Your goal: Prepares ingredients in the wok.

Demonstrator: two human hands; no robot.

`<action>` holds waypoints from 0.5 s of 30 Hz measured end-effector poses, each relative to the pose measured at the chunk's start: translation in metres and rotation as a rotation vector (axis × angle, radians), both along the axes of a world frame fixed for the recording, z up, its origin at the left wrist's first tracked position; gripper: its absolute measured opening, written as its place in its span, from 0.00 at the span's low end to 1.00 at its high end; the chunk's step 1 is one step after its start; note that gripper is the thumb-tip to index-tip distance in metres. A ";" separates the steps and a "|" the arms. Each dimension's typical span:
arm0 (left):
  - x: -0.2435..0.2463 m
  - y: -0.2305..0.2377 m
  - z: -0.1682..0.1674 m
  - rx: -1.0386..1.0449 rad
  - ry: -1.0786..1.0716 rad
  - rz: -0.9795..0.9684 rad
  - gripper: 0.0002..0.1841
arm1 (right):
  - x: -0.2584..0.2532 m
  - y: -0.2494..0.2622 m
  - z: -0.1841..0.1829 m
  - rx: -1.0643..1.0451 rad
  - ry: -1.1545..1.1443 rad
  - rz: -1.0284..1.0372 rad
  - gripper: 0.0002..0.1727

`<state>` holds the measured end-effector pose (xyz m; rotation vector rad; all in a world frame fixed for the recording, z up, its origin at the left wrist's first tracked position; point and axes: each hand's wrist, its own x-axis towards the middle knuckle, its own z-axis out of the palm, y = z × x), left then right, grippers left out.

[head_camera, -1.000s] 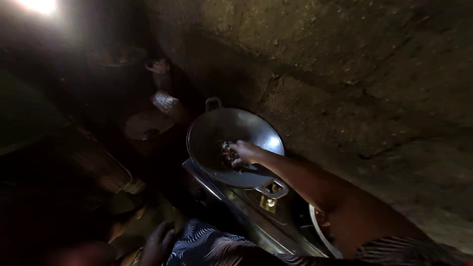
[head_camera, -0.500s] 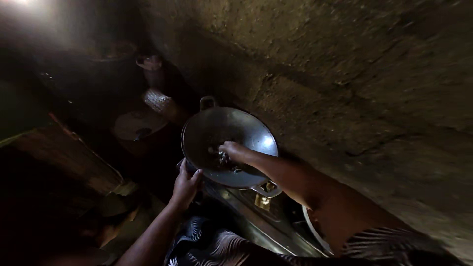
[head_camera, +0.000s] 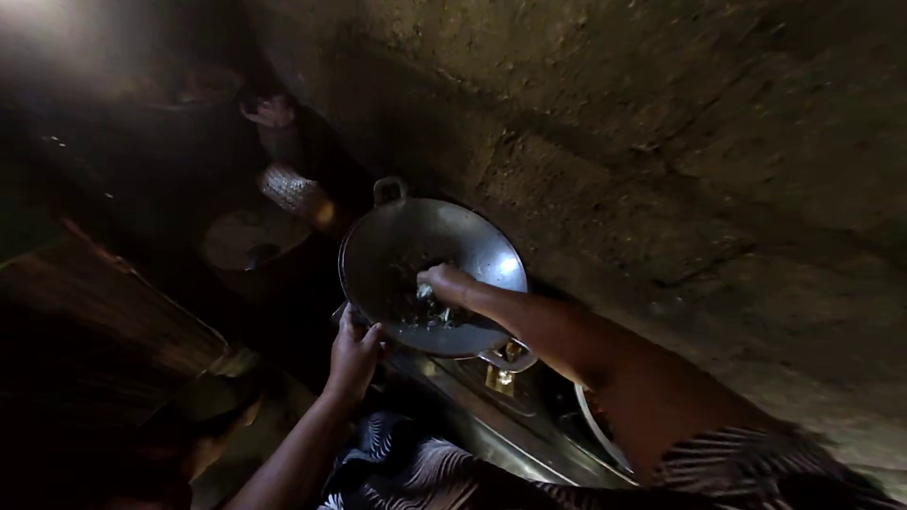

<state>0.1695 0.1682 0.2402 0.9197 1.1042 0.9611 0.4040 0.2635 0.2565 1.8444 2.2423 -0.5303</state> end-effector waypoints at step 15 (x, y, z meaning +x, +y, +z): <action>0.000 0.000 0.001 0.010 -0.006 0.017 0.36 | 0.003 0.007 0.008 0.049 0.131 0.116 0.18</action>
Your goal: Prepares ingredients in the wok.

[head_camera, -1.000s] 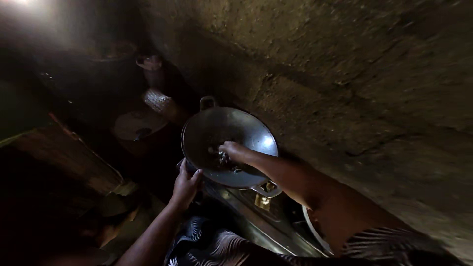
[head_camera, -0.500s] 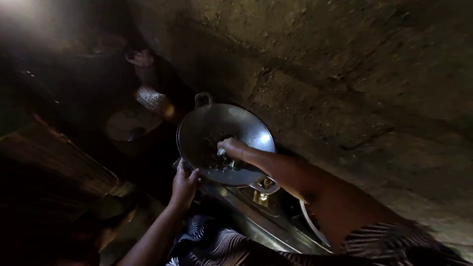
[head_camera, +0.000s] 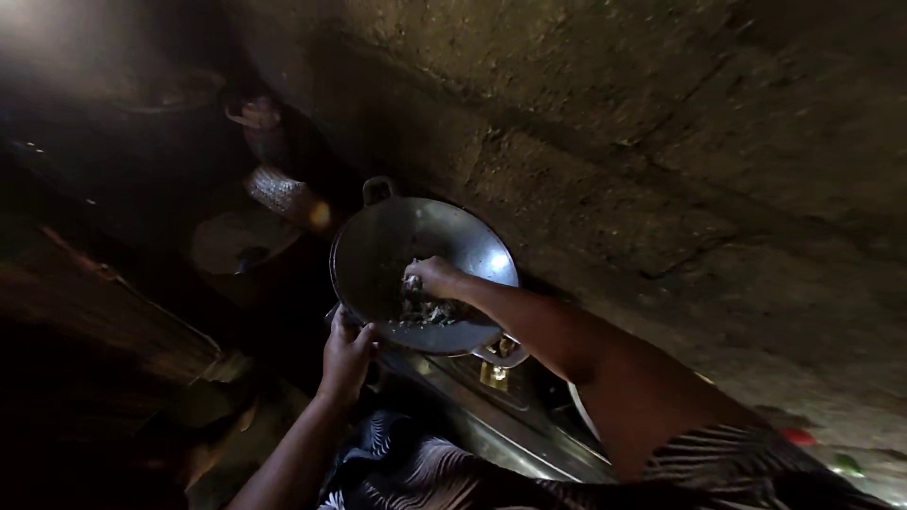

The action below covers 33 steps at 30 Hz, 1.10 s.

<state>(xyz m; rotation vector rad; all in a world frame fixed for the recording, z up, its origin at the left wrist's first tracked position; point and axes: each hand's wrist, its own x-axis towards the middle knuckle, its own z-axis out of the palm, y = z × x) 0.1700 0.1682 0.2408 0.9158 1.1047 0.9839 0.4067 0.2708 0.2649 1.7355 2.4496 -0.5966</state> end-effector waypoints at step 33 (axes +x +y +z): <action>-0.001 0.003 -0.001 0.021 -0.009 0.003 0.35 | -0.013 0.034 -0.008 -0.126 0.107 -0.204 0.30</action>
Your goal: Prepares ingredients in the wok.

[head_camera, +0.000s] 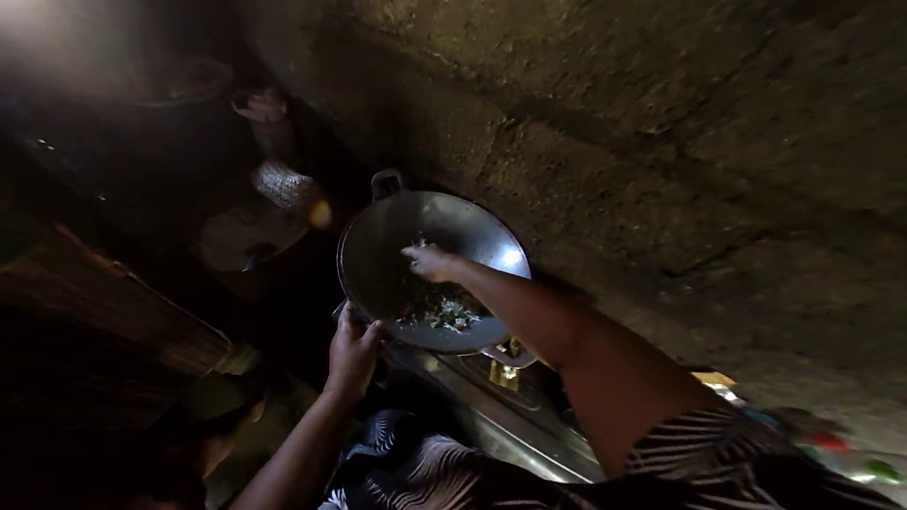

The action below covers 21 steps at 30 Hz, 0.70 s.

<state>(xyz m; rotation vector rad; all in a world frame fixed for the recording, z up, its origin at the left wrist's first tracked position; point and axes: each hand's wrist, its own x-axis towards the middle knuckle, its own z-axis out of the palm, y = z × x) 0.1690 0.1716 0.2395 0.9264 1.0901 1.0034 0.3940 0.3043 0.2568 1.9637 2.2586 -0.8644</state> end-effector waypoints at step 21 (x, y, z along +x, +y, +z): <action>0.001 0.000 -0.002 0.023 0.006 -0.003 0.36 | 0.006 -0.053 0.004 0.029 -0.088 0.117 0.22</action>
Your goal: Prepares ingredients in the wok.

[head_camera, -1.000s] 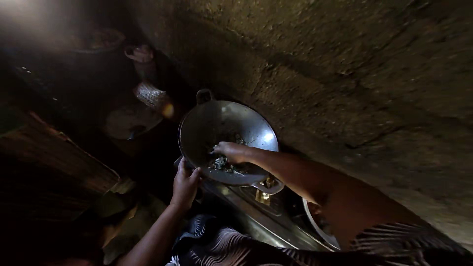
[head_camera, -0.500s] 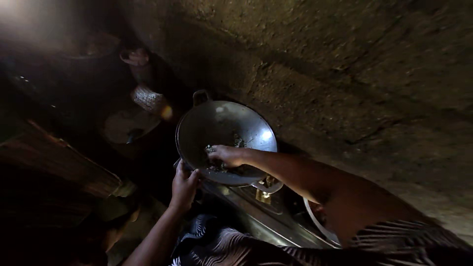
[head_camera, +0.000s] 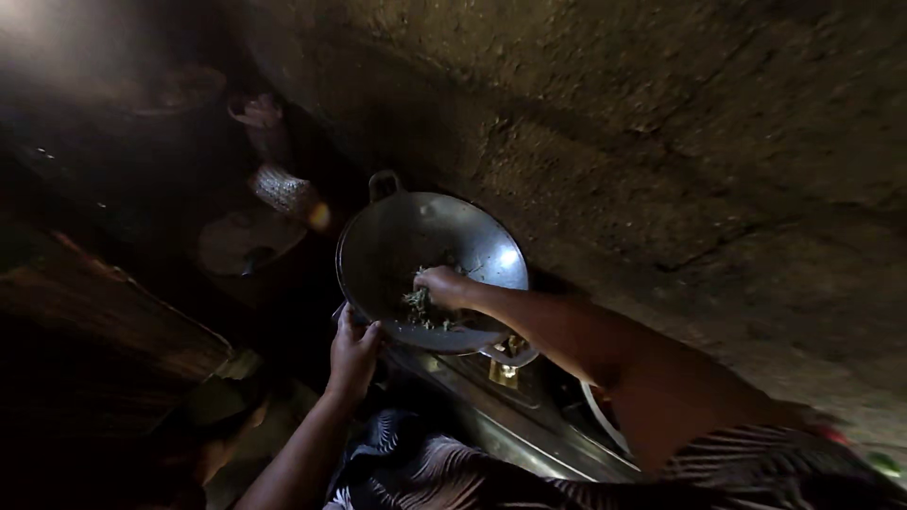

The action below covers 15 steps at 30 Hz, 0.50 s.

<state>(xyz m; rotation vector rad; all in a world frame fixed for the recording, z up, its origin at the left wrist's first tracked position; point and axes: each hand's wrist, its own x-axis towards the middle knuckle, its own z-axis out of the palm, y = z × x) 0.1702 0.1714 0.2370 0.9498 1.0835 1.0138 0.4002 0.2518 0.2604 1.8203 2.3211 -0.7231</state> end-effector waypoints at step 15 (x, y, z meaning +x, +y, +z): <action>-0.003 0.003 0.000 -0.009 -0.001 -0.009 0.36 | -0.015 -0.006 -0.003 -0.027 0.073 0.348 0.19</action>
